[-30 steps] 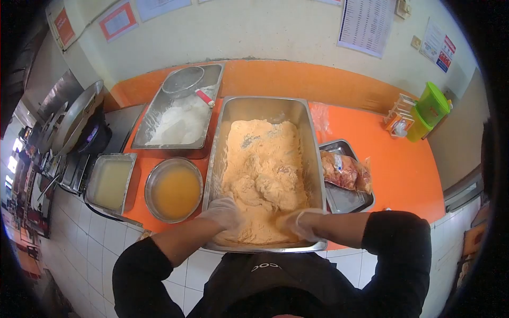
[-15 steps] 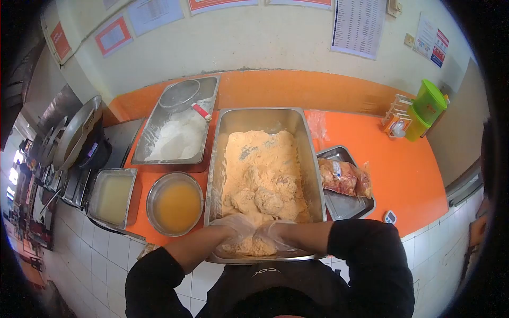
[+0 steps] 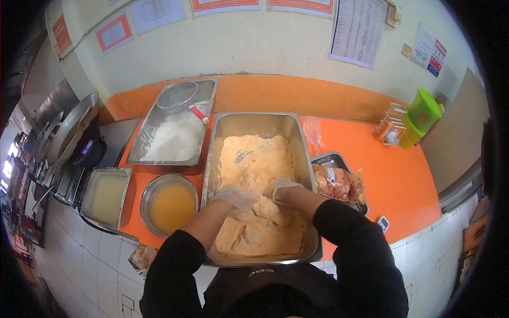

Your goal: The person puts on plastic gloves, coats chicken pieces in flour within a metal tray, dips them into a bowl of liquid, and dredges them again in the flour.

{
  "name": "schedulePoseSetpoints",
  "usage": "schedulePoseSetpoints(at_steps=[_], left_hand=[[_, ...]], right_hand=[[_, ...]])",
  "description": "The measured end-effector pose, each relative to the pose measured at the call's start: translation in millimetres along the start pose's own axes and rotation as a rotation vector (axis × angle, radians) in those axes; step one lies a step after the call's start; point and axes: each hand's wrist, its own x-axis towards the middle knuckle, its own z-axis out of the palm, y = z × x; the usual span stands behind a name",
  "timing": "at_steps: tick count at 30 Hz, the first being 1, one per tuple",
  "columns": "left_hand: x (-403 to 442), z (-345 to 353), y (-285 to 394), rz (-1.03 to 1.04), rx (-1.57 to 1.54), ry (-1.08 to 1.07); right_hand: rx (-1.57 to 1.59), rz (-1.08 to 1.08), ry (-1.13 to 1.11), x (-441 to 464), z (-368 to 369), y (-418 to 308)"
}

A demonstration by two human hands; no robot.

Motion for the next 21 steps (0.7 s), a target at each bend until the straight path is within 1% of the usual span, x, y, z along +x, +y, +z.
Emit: schedulePoseSetpoints(at_steps=[1, 3, 4, 6, 7, 8, 9, 10, 11, 12, 14, 17, 20, 21], left_hand=[[19, 17, -15, 0.036, 0.024, -0.107], [26, 34, -26, 0.041, -0.001, -0.305], [26, 39, -29, 0.01, -0.05, -0.387], [24, 41, -26, 0.017, -0.079, -0.499], [10, 30, -10, 0.056, -0.056, -0.53], [3, 24, -2, 0.095, -0.032, -0.563], [16, 42, -15, 0.202, -0.096, -0.581], [40, 76, -40, 0.307, -0.161, -0.601], [54, 93, -53, 0.413, -0.227, -0.619], [46, 82, -44, 0.376, -0.092, -0.551], [15, 39, -9, 0.301, 0.175, -0.415], [-4, 18, 2, 0.143, 0.004, -0.147], [-54, -35, 49, -0.127, -0.574, 0.231], [-44, -29, 38, 0.052, -0.267, 0.187]], right_hand=[[-0.101, -0.039, -0.013, 5, 4, -4], [-0.217, -0.244, -0.041, -11, -8, -9], [-0.277, -0.344, -0.052, -17, -12, -10], [-0.329, -0.356, -0.184, -8, 2, -15], [-0.356, -0.359, -0.249, -2, 13, -16], [-0.196, -0.285, -0.205, 3, 31, -17], [-0.037, -0.21, -0.159, 9, 51, -17], [0.123, -0.137, -0.115, 11, 61, -17], [-0.032, -0.27, -0.025, -7, 47, -21], [-0.039, -0.24, -0.02, -27, 27, -28], [-0.05, -0.179, -0.012, -58, -17, -37], [-0.047, -0.126, 0.108, -79, -55, -33], [-0.105, -0.224, 0.065, -85, -82, -24], [-0.203, -0.277, 0.147, -83, -77, -22]])
